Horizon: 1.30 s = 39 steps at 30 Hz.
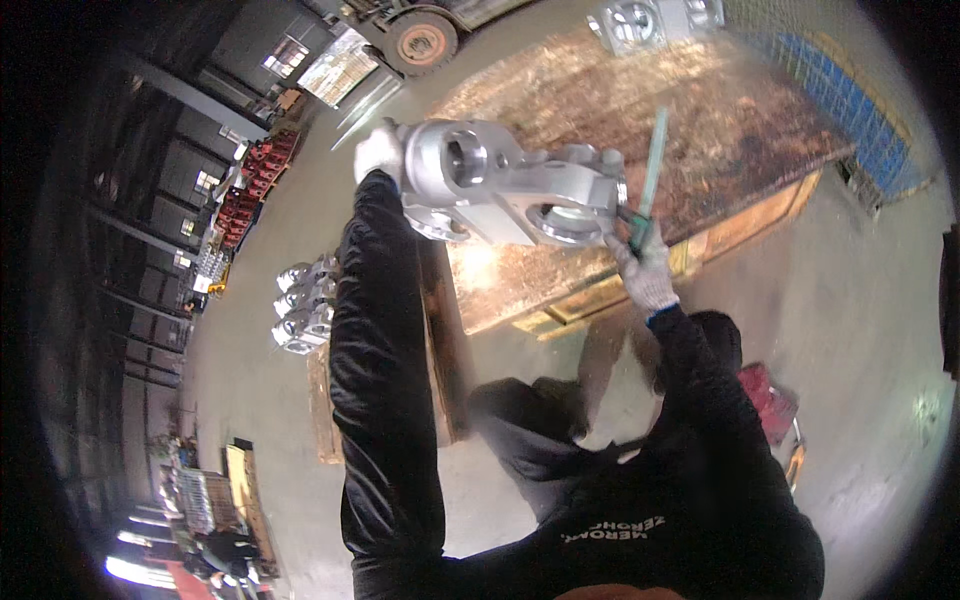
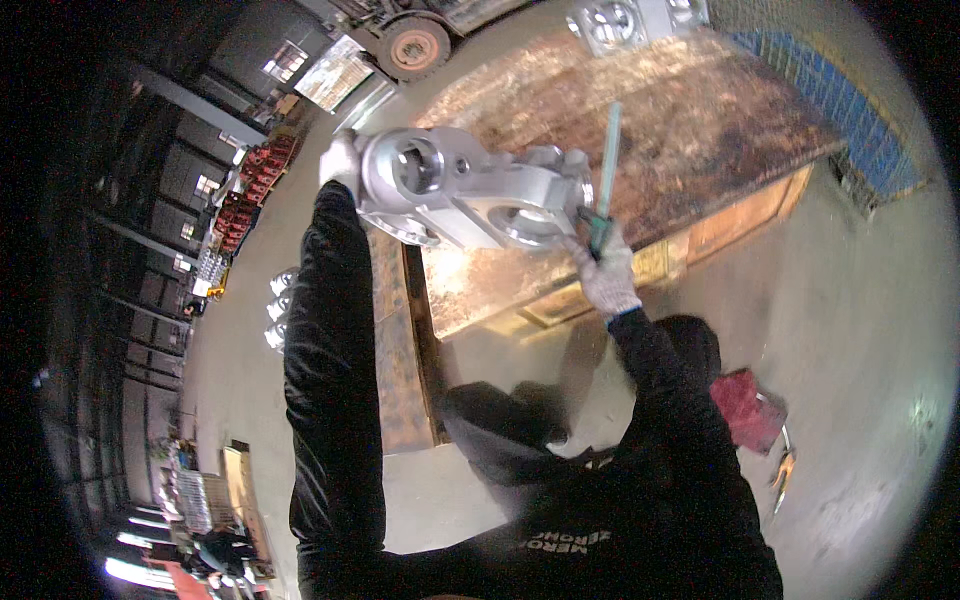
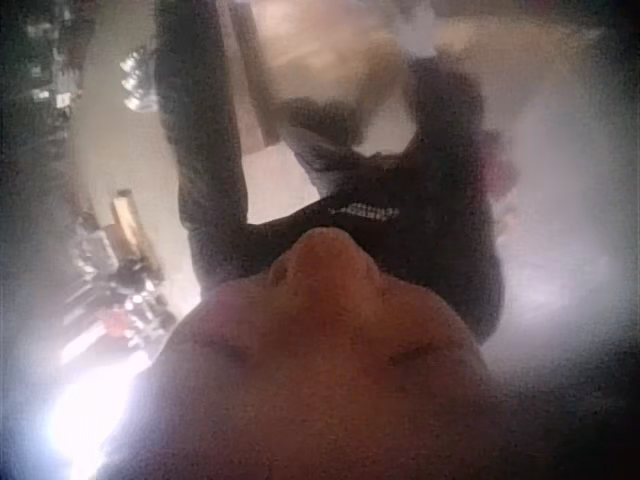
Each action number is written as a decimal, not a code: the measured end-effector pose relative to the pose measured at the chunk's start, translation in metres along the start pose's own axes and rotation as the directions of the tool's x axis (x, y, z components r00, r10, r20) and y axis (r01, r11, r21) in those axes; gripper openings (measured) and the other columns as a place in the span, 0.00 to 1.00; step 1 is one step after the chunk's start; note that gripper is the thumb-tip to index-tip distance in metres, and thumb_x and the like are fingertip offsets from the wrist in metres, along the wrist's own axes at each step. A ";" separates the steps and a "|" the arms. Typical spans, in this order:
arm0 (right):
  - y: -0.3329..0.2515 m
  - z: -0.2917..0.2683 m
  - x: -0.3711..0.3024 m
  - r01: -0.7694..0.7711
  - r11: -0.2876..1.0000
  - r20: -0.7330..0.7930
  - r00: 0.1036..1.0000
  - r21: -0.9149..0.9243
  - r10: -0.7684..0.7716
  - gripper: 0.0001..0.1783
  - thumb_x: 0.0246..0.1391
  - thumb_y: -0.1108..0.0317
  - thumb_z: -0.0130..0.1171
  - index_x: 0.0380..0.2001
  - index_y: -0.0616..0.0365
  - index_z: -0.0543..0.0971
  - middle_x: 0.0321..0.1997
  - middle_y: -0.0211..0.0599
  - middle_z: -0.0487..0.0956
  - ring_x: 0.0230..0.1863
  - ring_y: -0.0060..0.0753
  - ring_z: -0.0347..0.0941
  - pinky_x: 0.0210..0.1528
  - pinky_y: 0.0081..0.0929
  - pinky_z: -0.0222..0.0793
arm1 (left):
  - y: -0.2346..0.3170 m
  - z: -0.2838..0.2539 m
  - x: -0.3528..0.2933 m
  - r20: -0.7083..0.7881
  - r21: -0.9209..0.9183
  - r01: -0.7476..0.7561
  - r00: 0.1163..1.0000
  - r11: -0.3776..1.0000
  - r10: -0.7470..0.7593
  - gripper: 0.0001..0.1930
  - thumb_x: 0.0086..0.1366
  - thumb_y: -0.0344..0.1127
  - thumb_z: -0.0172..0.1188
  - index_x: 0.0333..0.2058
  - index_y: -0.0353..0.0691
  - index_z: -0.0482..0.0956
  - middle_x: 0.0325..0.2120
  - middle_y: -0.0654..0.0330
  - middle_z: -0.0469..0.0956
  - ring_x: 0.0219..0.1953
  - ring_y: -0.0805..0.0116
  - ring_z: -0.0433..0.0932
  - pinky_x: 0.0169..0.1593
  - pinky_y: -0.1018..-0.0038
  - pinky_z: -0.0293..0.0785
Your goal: The person uses a deburring tool to scrape and smooth the edges of a large silver metal casting on a wooden pallet. They repeatedly rotate the part to access different edges and continue the deburring process throughout the clip.
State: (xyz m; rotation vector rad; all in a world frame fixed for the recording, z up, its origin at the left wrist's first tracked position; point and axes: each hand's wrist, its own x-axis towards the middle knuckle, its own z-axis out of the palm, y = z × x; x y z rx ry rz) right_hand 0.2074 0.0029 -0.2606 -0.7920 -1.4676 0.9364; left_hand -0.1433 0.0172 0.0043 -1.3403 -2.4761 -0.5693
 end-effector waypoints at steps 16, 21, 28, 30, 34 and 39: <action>0.012 0.005 0.022 -0.067 0.998 -0.125 0.990 0.020 0.069 0.27 0.58 0.55 0.72 0.46 0.65 0.71 0.36 0.45 0.83 0.34 0.38 0.83 0.37 0.35 0.77 | 0.078 -0.014 -0.076 -0.162 0.287 -0.789 0.518 0.543 0.840 0.15 0.65 0.42 0.56 0.47 0.46 0.83 0.45 0.57 0.84 0.48 0.53 0.82 0.54 0.59 0.76; 0.012 0.007 0.021 -0.068 0.996 -0.080 0.994 0.057 0.073 0.24 0.58 0.62 0.72 0.48 0.63 0.71 0.37 0.43 0.83 0.35 0.35 0.81 0.39 0.33 0.77 | 0.089 -0.030 -0.091 0.005 0.104 -0.875 0.476 0.473 0.880 0.12 0.66 0.39 0.58 0.43 0.44 0.85 0.41 0.59 0.86 0.46 0.56 0.83 0.53 0.64 0.77; 0.030 0.001 0.025 -0.056 0.995 -0.093 0.994 0.079 0.064 0.22 0.60 0.69 0.69 0.51 0.63 0.70 0.38 0.36 0.81 0.38 0.25 0.77 0.42 0.25 0.75 | 0.015 -0.019 -0.072 -0.749 -0.059 -0.762 0.461 0.645 0.476 0.16 0.74 0.32 0.54 0.55 0.32 0.77 0.50 0.48 0.82 0.53 0.54 0.81 0.61 0.60 0.74; 0.044 0.011 0.023 -0.068 0.996 -0.149 0.986 0.062 0.077 0.24 0.59 0.69 0.71 0.52 0.65 0.70 0.41 0.35 0.81 0.41 0.25 0.77 0.43 0.25 0.75 | -0.038 0.007 -0.067 -0.742 -0.391 -0.504 0.668 0.770 0.061 0.15 0.75 0.31 0.52 0.56 0.33 0.77 0.51 0.51 0.82 0.53 0.60 0.79 0.60 0.67 0.74; 0.021 0.020 0.011 -0.053 0.987 -0.089 0.994 0.151 0.067 0.22 0.61 0.70 0.69 0.51 0.65 0.71 0.41 0.36 0.79 0.41 0.28 0.76 0.48 0.28 0.74 | -0.196 0.098 -0.061 -0.337 -0.855 -0.118 0.866 0.505 -0.369 0.19 0.78 0.40 0.53 0.59 0.33 0.75 0.55 0.50 0.80 0.55 0.63 0.77 0.62 0.70 0.71; 0.041 0.008 0.041 -0.025 0.992 -0.147 0.988 0.120 0.043 0.24 0.63 0.65 0.68 0.55 0.65 0.71 0.46 0.38 0.80 0.47 0.31 0.76 0.52 0.30 0.73 | -0.213 0.162 -0.063 0.032 -0.860 0.293 0.847 0.417 -0.530 0.35 0.79 0.59 0.41 0.70 0.34 0.63 0.69 0.50 0.65 0.70 0.58 0.65 0.72 0.68 0.59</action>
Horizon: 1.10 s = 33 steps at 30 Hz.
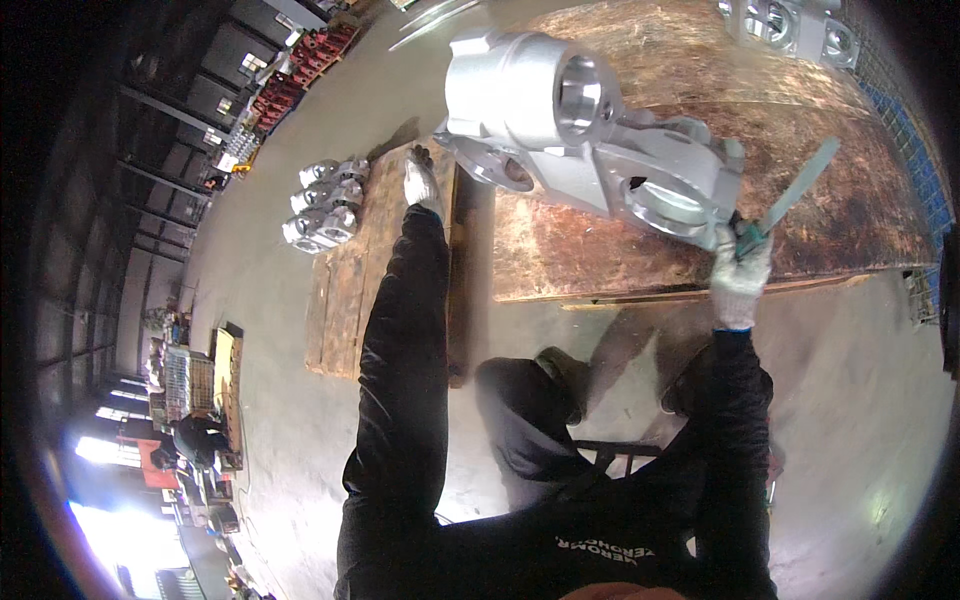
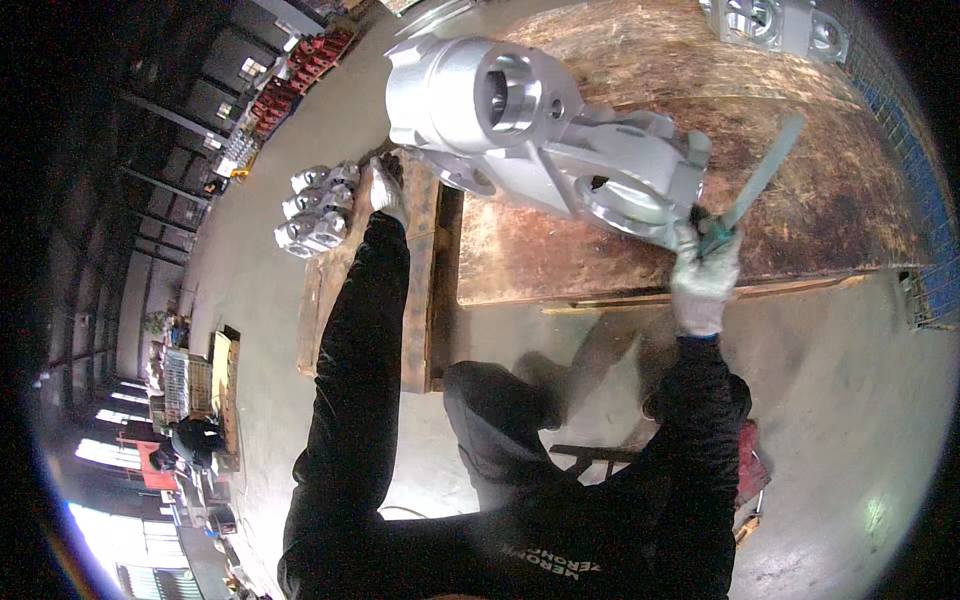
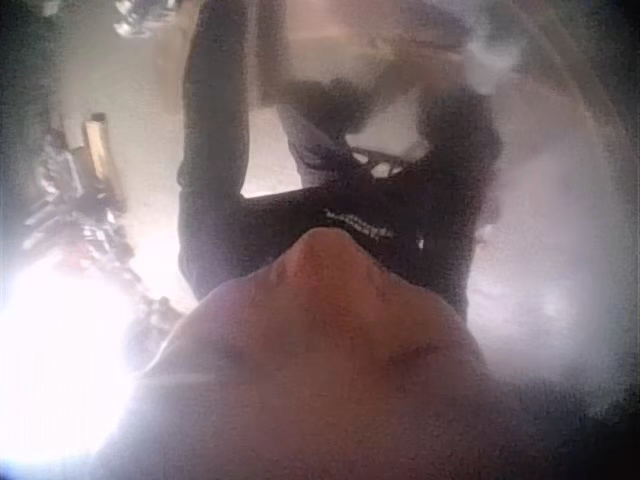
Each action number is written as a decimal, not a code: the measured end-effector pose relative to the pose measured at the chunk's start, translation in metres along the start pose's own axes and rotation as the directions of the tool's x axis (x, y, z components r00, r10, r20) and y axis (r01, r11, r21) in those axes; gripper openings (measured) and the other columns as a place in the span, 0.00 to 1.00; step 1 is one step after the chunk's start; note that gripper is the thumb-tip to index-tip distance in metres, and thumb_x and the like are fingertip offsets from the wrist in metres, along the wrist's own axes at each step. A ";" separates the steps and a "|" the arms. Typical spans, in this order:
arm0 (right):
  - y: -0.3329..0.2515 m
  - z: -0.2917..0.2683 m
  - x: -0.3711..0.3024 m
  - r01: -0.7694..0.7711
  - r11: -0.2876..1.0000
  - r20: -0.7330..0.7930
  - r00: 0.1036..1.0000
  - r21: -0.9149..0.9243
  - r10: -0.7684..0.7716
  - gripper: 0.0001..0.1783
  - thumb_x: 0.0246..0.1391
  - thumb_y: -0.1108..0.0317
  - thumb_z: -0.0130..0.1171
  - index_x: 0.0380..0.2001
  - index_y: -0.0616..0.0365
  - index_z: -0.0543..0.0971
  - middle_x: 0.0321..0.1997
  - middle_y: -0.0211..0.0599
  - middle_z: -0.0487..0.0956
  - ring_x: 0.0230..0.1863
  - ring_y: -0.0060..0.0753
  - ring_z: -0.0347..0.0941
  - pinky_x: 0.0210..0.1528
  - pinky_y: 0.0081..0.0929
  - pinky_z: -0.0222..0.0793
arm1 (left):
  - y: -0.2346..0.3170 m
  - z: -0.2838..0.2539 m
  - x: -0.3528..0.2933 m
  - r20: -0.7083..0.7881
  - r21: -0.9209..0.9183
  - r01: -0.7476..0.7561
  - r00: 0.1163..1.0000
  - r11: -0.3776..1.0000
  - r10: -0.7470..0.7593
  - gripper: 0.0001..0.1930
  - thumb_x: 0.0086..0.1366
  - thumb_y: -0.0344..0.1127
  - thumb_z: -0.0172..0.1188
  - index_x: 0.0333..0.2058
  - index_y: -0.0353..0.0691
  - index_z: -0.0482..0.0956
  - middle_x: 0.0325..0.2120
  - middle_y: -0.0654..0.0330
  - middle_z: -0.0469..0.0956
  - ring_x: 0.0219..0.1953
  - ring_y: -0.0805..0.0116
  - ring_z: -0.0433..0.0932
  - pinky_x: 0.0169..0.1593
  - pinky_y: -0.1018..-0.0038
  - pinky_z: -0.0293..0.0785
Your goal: The person uses a deburring tool to scrape and smooth the edges of a large silver metal casting on a wooden pallet. They repeatedly rotate the part to access different edges and continue the deburring process throughout the clip.
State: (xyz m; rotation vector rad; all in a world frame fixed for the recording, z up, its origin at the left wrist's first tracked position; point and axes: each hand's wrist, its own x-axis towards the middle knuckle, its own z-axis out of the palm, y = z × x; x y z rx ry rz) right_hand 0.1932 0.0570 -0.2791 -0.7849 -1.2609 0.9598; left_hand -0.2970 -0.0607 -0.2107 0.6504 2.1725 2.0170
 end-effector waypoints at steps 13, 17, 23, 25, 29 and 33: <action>0.066 -0.014 0.114 -0.250 0.968 0.316 0.921 0.027 0.229 0.17 0.72 0.50 0.56 0.45 0.52 0.76 0.27 0.18 0.70 0.29 0.14 0.64 0.33 0.20 0.63 | -0.038 0.010 -0.028 0.281 -0.488 0.239 0.953 0.840 -0.108 0.46 0.74 0.73 0.32 0.70 0.35 0.62 0.69 0.52 0.66 0.70 0.58 0.64 0.73 0.62 0.58; 0.053 -0.028 0.118 -0.071 0.982 0.285 0.951 -0.177 0.120 0.19 0.71 0.49 0.57 0.49 0.54 0.76 0.33 0.20 0.71 0.35 0.18 0.65 0.38 0.23 0.65 | -0.027 0.014 -0.052 0.377 -0.437 0.248 0.923 0.865 -0.074 0.59 0.66 0.83 0.29 0.76 0.33 0.44 0.77 0.48 0.47 0.77 0.53 0.48 0.77 0.59 0.42; 0.030 -0.021 0.092 -0.026 0.996 0.234 0.971 -0.084 0.045 0.17 0.71 0.50 0.58 0.40 0.52 0.72 0.26 0.19 0.68 0.24 0.15 0.64 0.26 0.22 0.61 | -0.033 -0.014 -0.073 0.388 -0.543 0.284 0.920 0.790 -0.063 0.46 0.73 0.73 0.38 0.70 0.36 0.61 0.67 0.52 0.67 0.68 0.60 0.64 0.70 0.60 0.57; 0.021 -0.025 0.085 -0.045 0.997 0.222 0.973 -0.066 0.059 0.17 0.71 0.51 0.57 0.42 0.53 0.73 0.23 0.19 0.67 0.21 0.18 0.65 0.23 0.24 0.62 | -0.034 -0.005 -0.084 0.257 -0.577 0.243 0.960 0.780 -0.109 0.43 0.73 0.72 0.40 0.67 0.37 0.65 0.63 0.54 0.72 0.67 0.62 0.65 0.70 0.61 0.57; 0.013 -0.035 0.088 -0.195 0.980 0.201 0.962 0.023 0.187 0.14 0.70 0.56 0.59 0.43 0.56 0.73 0.24 0.22 0.69 0.19 0.19 0.65 0.21 0.24 0.61 | 0.005 0.011 -0.109 0.361 -0.559 0.361 0.916 0.747 -0.174 0.41 0.74 0.70 0.41 0.65 0.37 0.66 0.65 0.54 0.69 0.69 0.59 0.63 0.72 0.59 0.56; 0.006 -0.020 0.080 -0.131 0.966 0.088 0.984 -0.224 0.154 0.18 0.69 0.52 0.61 0.45 0.57 0.73 0.21 0.26 0.71 0.19 0.20 0.67 0.22 0.25 0.62 | 0.021 0.017 -0.082 0.438 -0.517 0.290 0.898 0.805 -0.042 0.46 0.71 0.75 0.40 0.68 0.37 0.62 0.67 0.51 0.66 0.71 0.55 0.61 0.75 0.56 0.53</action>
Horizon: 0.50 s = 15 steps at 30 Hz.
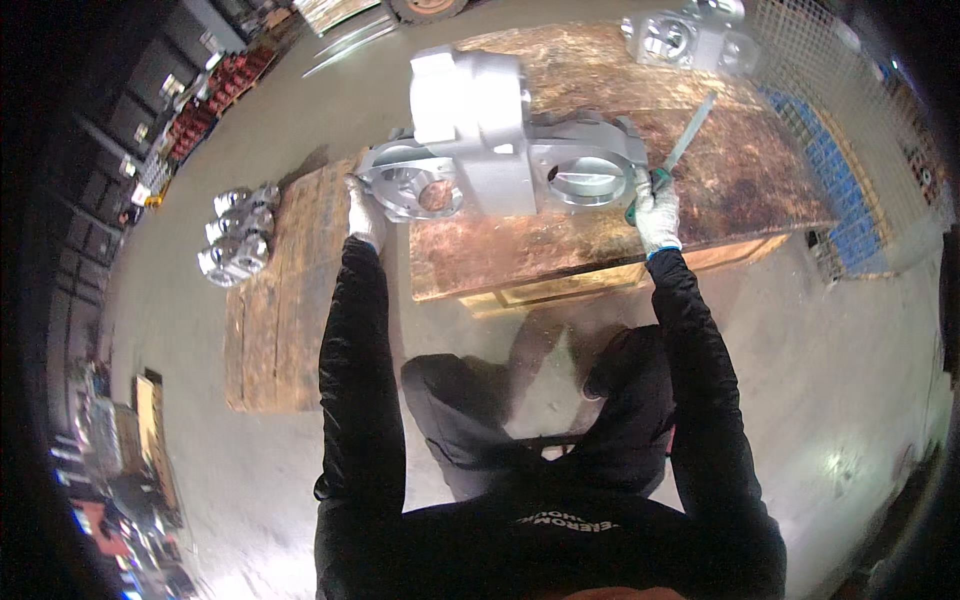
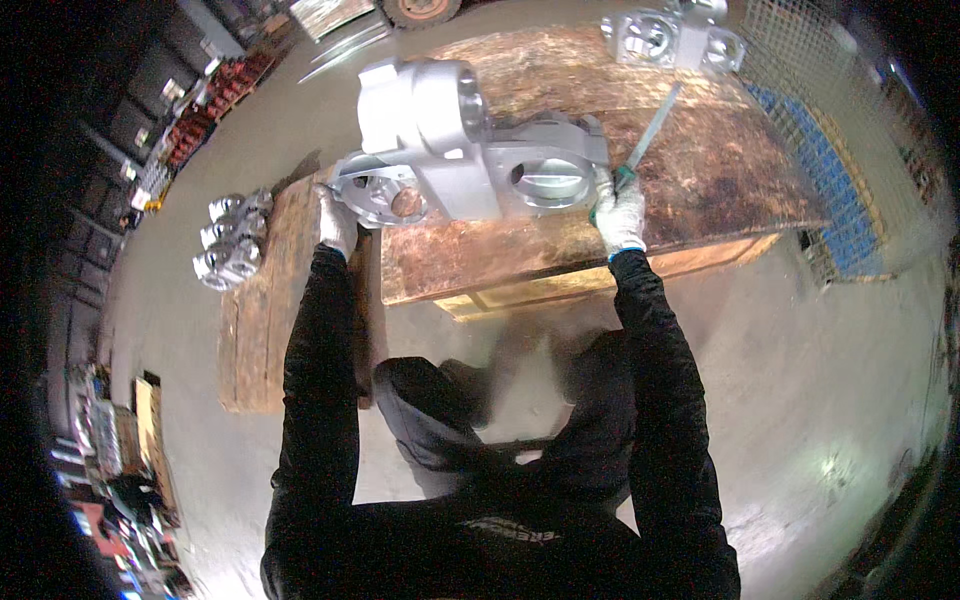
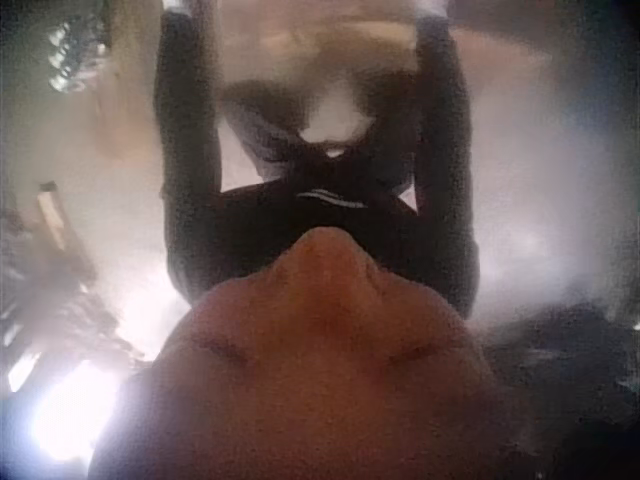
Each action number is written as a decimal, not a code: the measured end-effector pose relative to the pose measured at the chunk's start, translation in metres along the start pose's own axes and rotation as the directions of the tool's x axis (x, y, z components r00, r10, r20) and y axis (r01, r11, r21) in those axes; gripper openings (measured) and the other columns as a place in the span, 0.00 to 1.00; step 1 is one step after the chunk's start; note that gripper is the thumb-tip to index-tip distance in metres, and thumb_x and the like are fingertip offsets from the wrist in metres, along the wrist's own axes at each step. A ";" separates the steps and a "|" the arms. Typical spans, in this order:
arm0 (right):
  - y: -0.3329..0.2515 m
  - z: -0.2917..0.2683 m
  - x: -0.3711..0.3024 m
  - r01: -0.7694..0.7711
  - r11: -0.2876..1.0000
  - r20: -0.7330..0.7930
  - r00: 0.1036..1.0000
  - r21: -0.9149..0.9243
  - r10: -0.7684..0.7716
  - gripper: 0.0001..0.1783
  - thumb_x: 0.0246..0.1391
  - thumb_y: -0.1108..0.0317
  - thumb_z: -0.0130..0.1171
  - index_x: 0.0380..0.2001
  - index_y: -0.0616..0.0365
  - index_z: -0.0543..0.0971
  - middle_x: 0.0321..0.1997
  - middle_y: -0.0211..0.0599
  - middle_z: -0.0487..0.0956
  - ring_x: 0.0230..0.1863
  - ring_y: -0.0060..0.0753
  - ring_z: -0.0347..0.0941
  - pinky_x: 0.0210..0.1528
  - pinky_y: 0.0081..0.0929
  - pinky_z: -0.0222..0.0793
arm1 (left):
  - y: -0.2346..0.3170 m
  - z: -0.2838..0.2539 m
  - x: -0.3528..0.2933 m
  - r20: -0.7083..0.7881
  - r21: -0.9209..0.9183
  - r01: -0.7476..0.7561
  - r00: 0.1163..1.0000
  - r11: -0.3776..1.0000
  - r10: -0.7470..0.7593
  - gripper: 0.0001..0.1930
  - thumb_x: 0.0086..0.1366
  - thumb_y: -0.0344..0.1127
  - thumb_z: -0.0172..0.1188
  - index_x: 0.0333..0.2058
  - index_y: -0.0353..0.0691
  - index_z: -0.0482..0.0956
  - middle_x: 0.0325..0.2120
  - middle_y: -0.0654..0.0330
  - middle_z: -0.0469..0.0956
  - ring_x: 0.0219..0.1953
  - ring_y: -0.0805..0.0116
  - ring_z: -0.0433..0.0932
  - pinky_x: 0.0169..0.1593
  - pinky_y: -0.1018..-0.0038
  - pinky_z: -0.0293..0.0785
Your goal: The person uses a deburring tool to scrape and smooth the edges of a large silver metal casting on a wooden pallet. They repeatedly rotate the part to access different edges and continue the deburring process throughout the clip.
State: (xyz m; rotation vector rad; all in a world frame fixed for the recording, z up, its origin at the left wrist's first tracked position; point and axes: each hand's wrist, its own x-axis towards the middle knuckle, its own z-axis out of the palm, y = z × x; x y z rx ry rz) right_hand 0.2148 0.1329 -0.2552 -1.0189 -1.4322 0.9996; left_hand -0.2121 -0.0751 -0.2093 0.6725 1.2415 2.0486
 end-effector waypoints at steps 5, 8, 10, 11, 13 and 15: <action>-0.017 0.000 -0.056 0.018 0.989 -0.122 0.992 -0.149 -0.037 0.24 0.66 0.51 0.63 0.45 0.65 0.75 0.31 0.48 0.81 0.33 0.46 0.79 0.37 0.41 0.73 | -0.009 -0.023 0.030 -0.057 0.040 -0.008 0.998 0.999 0.011 0.49 0.69 0.77 0.37 0.69 0.37 0.63 0.69 0.53 0.65 0.71 0.54 0.63 0.75 0.54 0.53; -0.014 0.000 -0.054 0.092 0.990 -0.165 0.980 -0.111 -0.109 0.22 0.67 0.52 0.62 0.44 0.63 0.76 0.29 0.43 0.79 0.32 0.32 0.76 0.37 0.36 0.72 | -0.009 -0.025 0.024 -0.086 0.050 -0.036 0.996 0.998 0.040 0.49 0.69 0.77 0.39 0.69 0.35 0.63 0.68 0.52 0.66 0.70 0.55 0.63 0.74 0.55 0.55; -0.016 -0.008 -0.040 0.116 0.980 -0.097 0.986 -0.161 -0.133 0.25 0.68 0.47 0.59 0.47 0.62 0.77 0.33 0.38 0.81 0.34 0.28 0.75 0.38 0.33 0.72 | -0.010 -0.026 -0.002 -0.064 0.051 -0.034 0.997 0.998 0.037 0.49 0.70 0.77 0.39 0.69 0.35 0.63 0.68 0.51 0.66 0.71 0.54 0.63 0.74 0.55 0.55; -0.007 -0.015 -0.026 0.048 0.994 -0.087 0.995 -0.094 -0.056 0.24 0.68 0.48 0.60 0.46 0.62 0.77 0.34 0.40 0.82 0.35 0.34 0.78 0.39 0.36 0.73 | -0.015 -0.007 -0.022 -0.026 0.108 -0.066 0.997 0.992 0.069 0.49 0.70 0.76 0.38 0.69 0.34 0.62 0.69 0.50 0.65 0.71 0.53 0.61 0.75 0.54 0.52; -0.003 -0.014 -0.008 -0.015 0.997 -0.007 1.000 0.077 0.015 0.24 0.68 0.47 0.59 0.45 0.61 0.76 0.33 0.40 0.81 0.35 0.38 0.79 0.39 0.37 0.73 | -0.010 -0.011 -0.053 -0.116 0.055 0.002 0.993 0.998 0.005 0.50 0.71 0.76 0.36 0.71 0.34 0.59 0.70 0.50 0.64 0.72 0.53 0.61 0.75 0.55 0.51; 0.007 -0.025 0.018 -0.051 0.984 0.090 0.995 0.171 0.036 0.26 0.67 0.45 0.60 0.44 0.61 0.76 0.30 0.34 0.78 0.32 0.29 0.73 0.36 0.32 0.71 | -0.015 0.002 -0.086 -0.173 0.127 -0.029 0.984 0.992 0.051 0.50 0.72 0.76 0.34 0.72 0.34 0.56 0.70 0.50 0.63 0.71 0.55 0.62 0.75 0.57 0.52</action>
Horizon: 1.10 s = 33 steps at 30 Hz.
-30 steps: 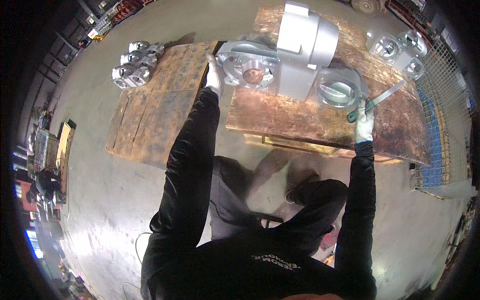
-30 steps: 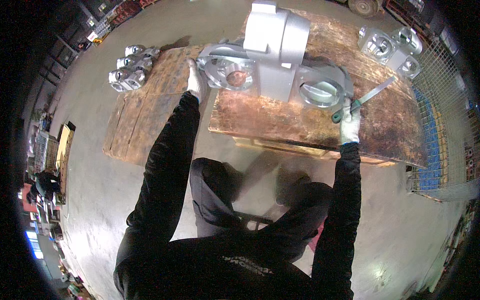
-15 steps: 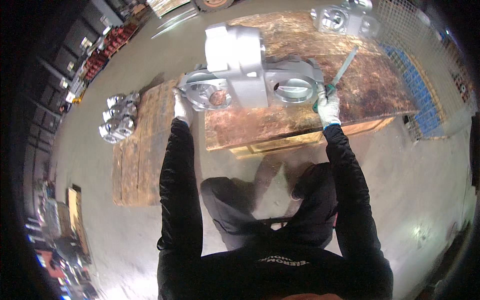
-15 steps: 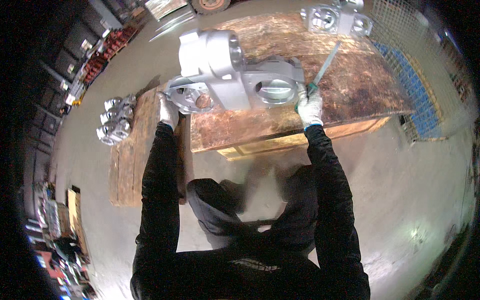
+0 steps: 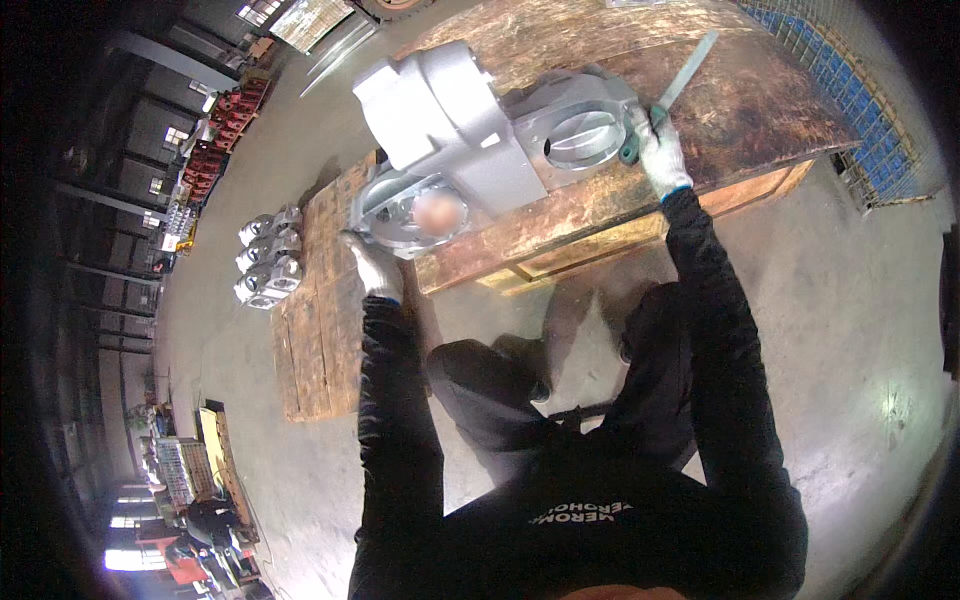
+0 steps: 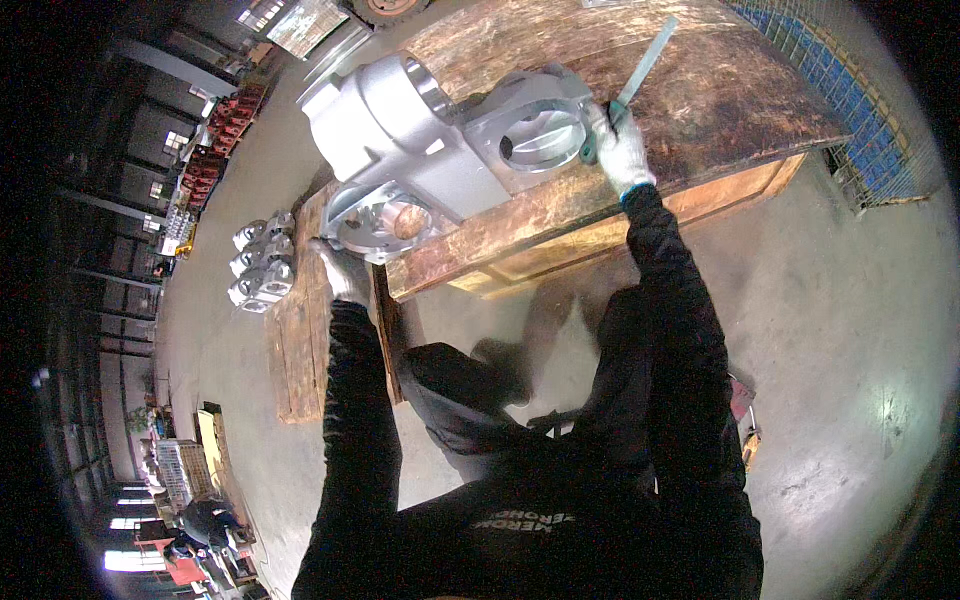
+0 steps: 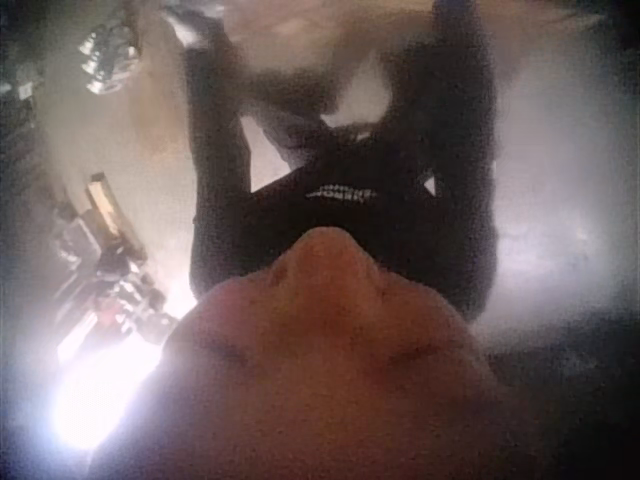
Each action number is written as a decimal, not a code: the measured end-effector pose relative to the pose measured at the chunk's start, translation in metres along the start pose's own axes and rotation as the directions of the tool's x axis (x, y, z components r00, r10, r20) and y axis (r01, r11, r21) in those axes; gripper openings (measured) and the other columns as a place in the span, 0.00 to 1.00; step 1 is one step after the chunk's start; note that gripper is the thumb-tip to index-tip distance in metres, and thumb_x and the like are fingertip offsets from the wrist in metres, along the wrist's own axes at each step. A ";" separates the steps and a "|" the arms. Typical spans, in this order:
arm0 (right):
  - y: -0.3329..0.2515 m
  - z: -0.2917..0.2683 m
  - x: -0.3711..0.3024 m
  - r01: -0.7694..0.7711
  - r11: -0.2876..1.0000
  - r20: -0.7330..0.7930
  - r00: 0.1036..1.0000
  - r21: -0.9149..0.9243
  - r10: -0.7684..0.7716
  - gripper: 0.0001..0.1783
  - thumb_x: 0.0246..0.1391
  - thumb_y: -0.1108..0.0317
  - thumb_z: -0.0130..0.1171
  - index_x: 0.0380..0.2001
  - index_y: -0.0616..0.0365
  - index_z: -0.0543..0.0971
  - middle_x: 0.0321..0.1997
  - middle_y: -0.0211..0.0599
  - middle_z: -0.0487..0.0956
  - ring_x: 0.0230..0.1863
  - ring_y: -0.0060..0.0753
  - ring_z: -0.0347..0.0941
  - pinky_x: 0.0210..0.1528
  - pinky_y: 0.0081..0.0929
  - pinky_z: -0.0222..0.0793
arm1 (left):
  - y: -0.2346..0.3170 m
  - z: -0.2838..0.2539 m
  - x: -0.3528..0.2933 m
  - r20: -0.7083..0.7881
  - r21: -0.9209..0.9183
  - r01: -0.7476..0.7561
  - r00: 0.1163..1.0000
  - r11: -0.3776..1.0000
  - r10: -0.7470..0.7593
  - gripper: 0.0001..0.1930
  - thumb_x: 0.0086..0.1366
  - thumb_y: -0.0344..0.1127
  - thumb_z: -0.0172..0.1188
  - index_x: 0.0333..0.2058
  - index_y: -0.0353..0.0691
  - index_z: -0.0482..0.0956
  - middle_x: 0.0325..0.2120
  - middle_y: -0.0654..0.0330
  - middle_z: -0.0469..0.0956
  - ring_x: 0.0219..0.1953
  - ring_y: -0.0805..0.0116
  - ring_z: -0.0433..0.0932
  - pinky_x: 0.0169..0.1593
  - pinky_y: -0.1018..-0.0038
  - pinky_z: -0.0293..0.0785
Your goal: The person uses a deburring tool to scrape and smooth the edges of a large silver metal casting on a wooden pallet. They repeatedly rotate the part to access different edges and continue the deburring process throughout the clip.
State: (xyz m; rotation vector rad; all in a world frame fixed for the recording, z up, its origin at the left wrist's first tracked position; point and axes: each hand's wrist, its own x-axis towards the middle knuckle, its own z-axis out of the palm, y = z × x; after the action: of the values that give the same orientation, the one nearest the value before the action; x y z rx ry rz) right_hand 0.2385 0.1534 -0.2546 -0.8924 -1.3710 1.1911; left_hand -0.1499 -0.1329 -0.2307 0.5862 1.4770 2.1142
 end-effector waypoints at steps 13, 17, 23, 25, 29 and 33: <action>-0.033 -0.058 -0.115 -0.051 0.961 -0.251 0.968 -0.271 -0.020 0.20 0.68 0.56 0.61 0.47 0.64 0.75 0.35 0.43 0.82 0.35 0.32 0.78 0.40 0.34 0.74 | 0.007 0.010 -0.031 0.027 -0.086 0.020 0.999 0.996 -0.017 0.49 0.71 0.76 0.38 0.71 0.35 0.59 0.71 0.50 0.63 0.72 0.54 0.60 0.75 0.55 0.52; -0.070 -0.096 -0.223 0.260 0.910 -0.005 0.961 -0.322 -0.277 0.21 0.71 0.61 0.53 0.60 0.64 0.69 0.42 0.46 0.82 0.36 0.37 0.79 0.42 0.37 0.76 | 0.006 0.005 -0.033 -0.005 -0.051 -0.028 1.000 0.998 0.027 0.49 0.71 0.76 0.39 0.72 0.36 0.58 0.71 0.51 0.62 0.72 0.54 0.61 0.75 0.56 0.53; -0.081 -0.109 -0.238 0.318 0.648 0.365 0.929 -0.692 -0.065 0.33 0.60 0.61 0.65 0.67 0.57 0.69 0.39 0.56 0.84 0.36 0.62 0.82 0.37 0.49 0.78 | 0.006 0.019 -0.034 -0.080 -0.101 -0.040 0.996 0.994 0.032 0.47 0.72 0.73 0.40 0.72 0.34 0.57 0.72 0.51 0.61 0.72 0.54 0.60 0.75 0.57 0.54; -0.082 -0.097 -0.217 0.404 0.600 0.381 0.908 -0.691 -0.173 0.26 0.61 0.62 0.64 0.62 0.51 0.76 0.36 0.51 0.84 0.31 0.56 0.82 0.34 0.47 0.79 | 0.010 0.019 -0.036 -0.072 -0.061 -0.059 0.996 0.996 0.055 0.47 0.73 0.72 0.40 0.71 0.33 0.58 0.72 0.51 0.60 0.72 0.54 0.61 0.75 0.57 0.54; -0.084 -0.080 -0.173 0.574 0.499 0.488 0.817 -0.649 -0.306 0.21 0.62 0.65 0.62 0.58 0.49 0.81 0.38 0.48 0.84 0.35 0.51 0.82 0.36 0.44 0.79 | 0.005 0.006 -0.024 -0.063 -0.067 -0.033 0.998 0.997 0.029 0.47 0.73 0.72 0.40 0.71 0.34 0.59 0.72 0.50 0.61 0.72 0.55 0.60 0.76 0.58 0.52; -0.088 -0.083 -0.146 0.646 0.258 0.616 0.763 -0.718 -0.196 0.22 0.64 0.63 0.57 0.60 0.44 0.79 0.30 0.43 0.80 0.30 0.48 0.81 0.31 0.43 0.78 | 0.003 0.002 -0.025 0.006 -0.065 -0.026 1.000 0.998 0.026 0.47 0.73 0.73 0.40 0.71 0.34 0.60 0.71 0.51 0.62 0.73 0.56 0.59 0.76 0.58 0.51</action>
State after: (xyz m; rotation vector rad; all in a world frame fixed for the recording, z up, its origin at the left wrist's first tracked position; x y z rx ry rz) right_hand 0.3517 0.0090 -0.2091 -0.8656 -2.5530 0.0047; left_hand -0.1297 -0.1475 -0.2291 0.5911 1.3988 2.1690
